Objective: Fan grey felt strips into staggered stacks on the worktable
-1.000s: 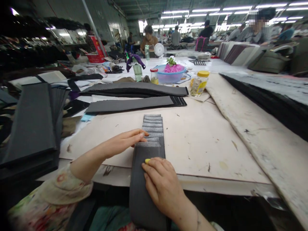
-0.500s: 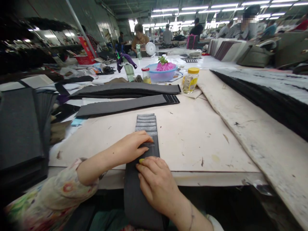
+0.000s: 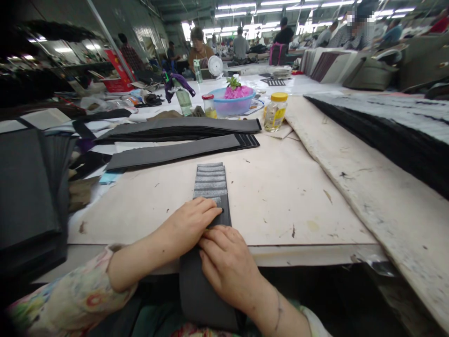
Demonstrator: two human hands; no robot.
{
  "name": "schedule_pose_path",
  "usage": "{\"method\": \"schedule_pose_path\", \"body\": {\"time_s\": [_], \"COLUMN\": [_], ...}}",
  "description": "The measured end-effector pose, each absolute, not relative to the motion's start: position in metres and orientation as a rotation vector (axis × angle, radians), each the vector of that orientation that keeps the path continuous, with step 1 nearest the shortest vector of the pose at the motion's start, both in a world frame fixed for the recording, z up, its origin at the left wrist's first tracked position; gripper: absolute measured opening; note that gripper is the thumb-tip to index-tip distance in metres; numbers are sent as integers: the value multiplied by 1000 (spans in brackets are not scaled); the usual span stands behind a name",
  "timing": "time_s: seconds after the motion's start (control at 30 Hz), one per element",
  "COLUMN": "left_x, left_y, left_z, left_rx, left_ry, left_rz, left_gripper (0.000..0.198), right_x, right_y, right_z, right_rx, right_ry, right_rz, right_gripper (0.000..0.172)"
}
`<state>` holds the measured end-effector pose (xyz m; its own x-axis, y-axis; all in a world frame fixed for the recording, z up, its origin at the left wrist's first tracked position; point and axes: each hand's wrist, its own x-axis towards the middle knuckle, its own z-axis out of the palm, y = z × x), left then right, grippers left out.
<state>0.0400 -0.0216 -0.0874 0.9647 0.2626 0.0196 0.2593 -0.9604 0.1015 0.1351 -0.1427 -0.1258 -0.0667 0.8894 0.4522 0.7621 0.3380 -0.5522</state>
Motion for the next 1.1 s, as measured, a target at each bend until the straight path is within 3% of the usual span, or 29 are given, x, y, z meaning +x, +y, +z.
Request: {"method": "schedule_pose_path", "body": {"time_s": [0.3,0.4,0.57,0.87,1.1], "left_x": [11,3,1,-2,-12], "left_y": [8,12,10,2,-8], "left_z": [-85,-87,-91,-96,-98], "left_rx": [2658,2604,2576,2717,2947], "left_ry": [502,580,599,554,536], "left_rz": [157,205,241,250,200], "left_gripper": [23,22,21,12,19], "right_x": [141,140,143,148,143], "right_y": [-129,-118,-103,-97,-98], "right_z": [-113,-114,-115,-116,-111], "right_rx": [-1566,-1633,-1741,-1702,-1710], "right_ry": [-1979,-1952,-1932,-2074,-2199], "right_rz": [258,180,-71,-30,-194], "right_gripper": [17,19,37,23,22]}}
